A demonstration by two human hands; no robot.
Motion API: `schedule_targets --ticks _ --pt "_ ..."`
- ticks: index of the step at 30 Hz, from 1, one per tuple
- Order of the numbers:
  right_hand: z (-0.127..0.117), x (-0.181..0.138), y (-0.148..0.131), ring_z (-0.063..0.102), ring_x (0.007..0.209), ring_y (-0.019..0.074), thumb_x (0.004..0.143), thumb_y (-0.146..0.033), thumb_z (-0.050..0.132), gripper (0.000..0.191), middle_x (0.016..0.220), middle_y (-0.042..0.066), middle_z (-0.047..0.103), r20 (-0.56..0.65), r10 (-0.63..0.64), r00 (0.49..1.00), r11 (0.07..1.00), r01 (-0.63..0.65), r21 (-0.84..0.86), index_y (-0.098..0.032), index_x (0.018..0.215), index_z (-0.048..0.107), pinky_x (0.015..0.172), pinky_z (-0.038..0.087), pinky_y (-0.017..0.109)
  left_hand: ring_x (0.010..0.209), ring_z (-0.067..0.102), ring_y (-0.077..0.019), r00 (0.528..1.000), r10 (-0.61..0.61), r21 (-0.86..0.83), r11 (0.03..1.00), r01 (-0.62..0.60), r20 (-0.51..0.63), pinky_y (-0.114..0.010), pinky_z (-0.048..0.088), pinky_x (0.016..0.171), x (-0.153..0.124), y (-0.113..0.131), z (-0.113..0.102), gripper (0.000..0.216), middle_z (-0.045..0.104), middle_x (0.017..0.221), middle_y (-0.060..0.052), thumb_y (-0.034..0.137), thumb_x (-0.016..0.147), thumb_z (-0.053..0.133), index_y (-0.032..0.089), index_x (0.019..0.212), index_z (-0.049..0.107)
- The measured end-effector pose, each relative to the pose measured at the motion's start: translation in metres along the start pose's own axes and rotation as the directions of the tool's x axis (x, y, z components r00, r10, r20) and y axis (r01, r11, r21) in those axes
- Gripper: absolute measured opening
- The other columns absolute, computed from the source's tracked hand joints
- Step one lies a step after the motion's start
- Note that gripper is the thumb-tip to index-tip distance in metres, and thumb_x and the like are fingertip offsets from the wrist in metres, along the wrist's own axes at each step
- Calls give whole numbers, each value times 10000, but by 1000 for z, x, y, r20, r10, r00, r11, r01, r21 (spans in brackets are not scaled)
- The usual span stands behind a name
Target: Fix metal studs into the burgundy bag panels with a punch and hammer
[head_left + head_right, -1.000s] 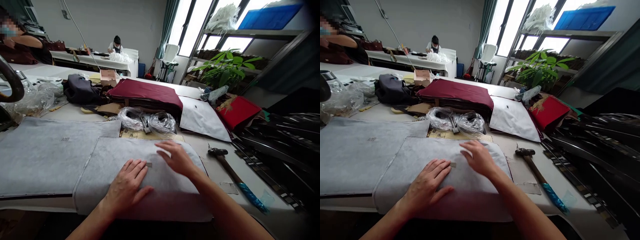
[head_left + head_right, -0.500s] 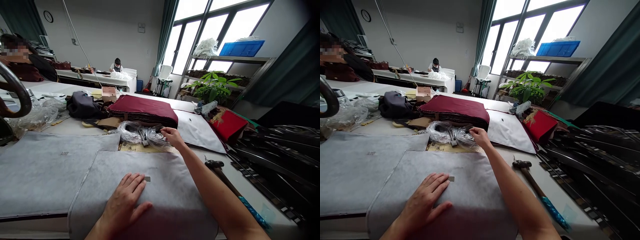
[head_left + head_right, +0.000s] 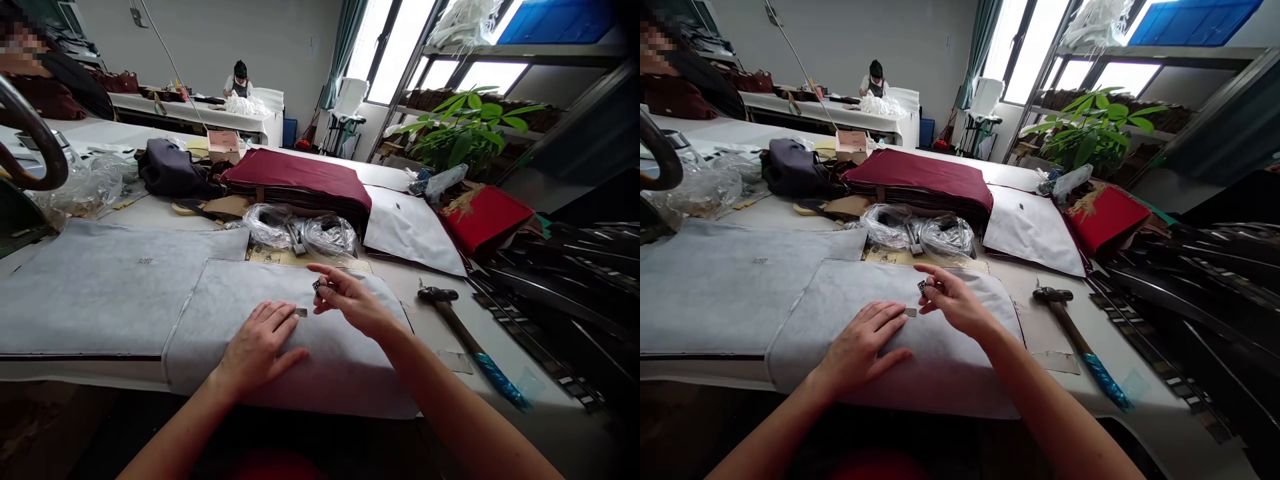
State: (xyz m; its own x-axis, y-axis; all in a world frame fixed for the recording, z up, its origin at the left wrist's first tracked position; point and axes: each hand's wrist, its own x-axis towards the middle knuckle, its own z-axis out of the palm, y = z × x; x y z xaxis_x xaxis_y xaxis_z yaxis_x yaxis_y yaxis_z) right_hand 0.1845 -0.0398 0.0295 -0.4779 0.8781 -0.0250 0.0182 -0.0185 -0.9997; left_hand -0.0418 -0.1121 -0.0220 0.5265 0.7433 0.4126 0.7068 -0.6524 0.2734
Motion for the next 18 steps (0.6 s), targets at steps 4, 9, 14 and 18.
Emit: schedule_targets --ticks 4,9,14,18 --pt "18 -5 14 684 802 169 931 -434 638 333 949 34 636 -19 26 999 986 -29 -164 -206 1160 718 705 618 325 1322 532 -314 1000 -12 -21 1000 13 21 -538 435 1161 1 1 -3 479 596 1416 -128 507 979 584 163 1310 628" --pt "34 -6 31 685 733 184 898 -330 671 136 853 26 739 -217 -66 974 902 -34 -430 -221 941 741 659 547 301 1329 523 -320 1000 4 -11 1000 -4 -8 -536 430 1173 -1 -1 1 512 598 1403 -152 503 980 586 124 1322 631" --pt "35 -11 33 678 795 180 895 -226 691 73 893 6 746 -196 -220 956 714 21 -700 -254 891 758 726 502 304 1326 525 -322 1000 -4 -14 1000 4 -7 -530 440 1173 -2 -1 1 527 587 1405 -167 508 976 588 125 1335 634" --pt "31 -11 35 652 776 164 909 -234 704 73 902 2 715 -180 -210 961 658 3 -753 -265 900 770 709 486 294 1339 520 -325 1000 3 10 1000 -3 -16 -533 434 1180 -4 -1 2 537 579 1430 -169 513 982 579 117 1339 640"
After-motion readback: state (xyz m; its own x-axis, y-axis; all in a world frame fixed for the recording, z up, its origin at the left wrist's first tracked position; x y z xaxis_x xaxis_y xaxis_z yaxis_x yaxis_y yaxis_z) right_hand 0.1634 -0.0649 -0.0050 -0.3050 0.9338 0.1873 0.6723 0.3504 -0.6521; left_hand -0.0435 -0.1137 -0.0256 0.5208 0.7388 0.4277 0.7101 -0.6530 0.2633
